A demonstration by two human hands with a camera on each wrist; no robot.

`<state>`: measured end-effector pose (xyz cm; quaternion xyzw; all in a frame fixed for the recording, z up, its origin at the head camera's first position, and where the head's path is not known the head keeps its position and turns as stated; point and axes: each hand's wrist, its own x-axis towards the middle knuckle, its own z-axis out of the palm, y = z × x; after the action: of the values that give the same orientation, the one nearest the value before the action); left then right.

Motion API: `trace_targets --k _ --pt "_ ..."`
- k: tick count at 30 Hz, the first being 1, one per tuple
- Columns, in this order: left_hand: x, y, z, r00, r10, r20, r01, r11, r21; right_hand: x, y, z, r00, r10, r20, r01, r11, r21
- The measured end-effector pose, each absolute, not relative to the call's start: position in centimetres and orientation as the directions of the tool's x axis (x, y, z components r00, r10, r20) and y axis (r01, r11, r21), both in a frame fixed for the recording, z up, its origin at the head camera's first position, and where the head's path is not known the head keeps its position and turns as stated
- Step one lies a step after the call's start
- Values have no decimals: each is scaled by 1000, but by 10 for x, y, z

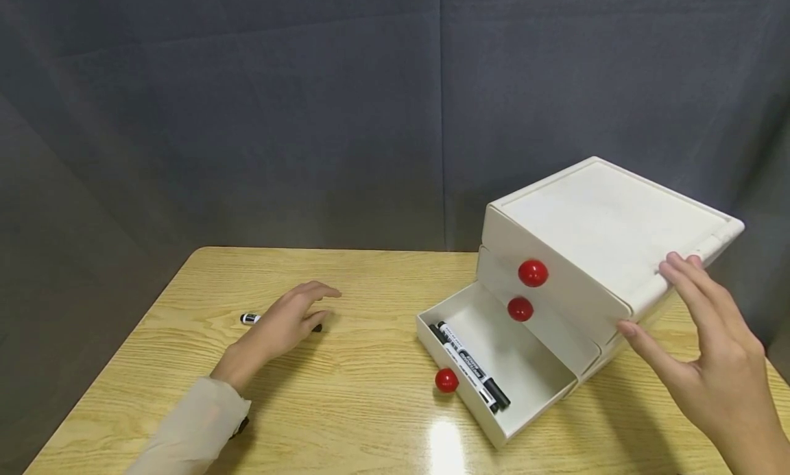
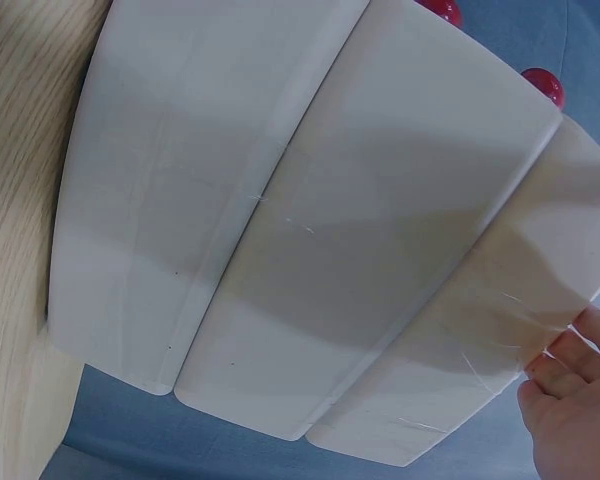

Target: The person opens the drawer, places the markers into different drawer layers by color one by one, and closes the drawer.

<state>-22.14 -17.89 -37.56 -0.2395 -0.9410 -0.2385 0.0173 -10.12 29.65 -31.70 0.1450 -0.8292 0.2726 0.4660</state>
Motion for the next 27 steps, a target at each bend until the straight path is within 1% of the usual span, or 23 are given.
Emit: trace_targets --k 3,9,20,27 --pt "-222 -184 -377 -893 427 141 443 780 443 -101 296 -317 -520 11 854 -495 811 -312" --pt "-222 -197 -380 -894 420 159 447 797 406 -103 296 -317 -507 -1 862 -506 810 -297" --pt "-222 -218 -385 -894 419 161 448 813 371 -102 297 -317 -527 16 850 -496 806 -323" --pt "-221 -229 -388 -900 411 147 434 813 388 -102 297 -317 -531 22 847 -496 802 -332"
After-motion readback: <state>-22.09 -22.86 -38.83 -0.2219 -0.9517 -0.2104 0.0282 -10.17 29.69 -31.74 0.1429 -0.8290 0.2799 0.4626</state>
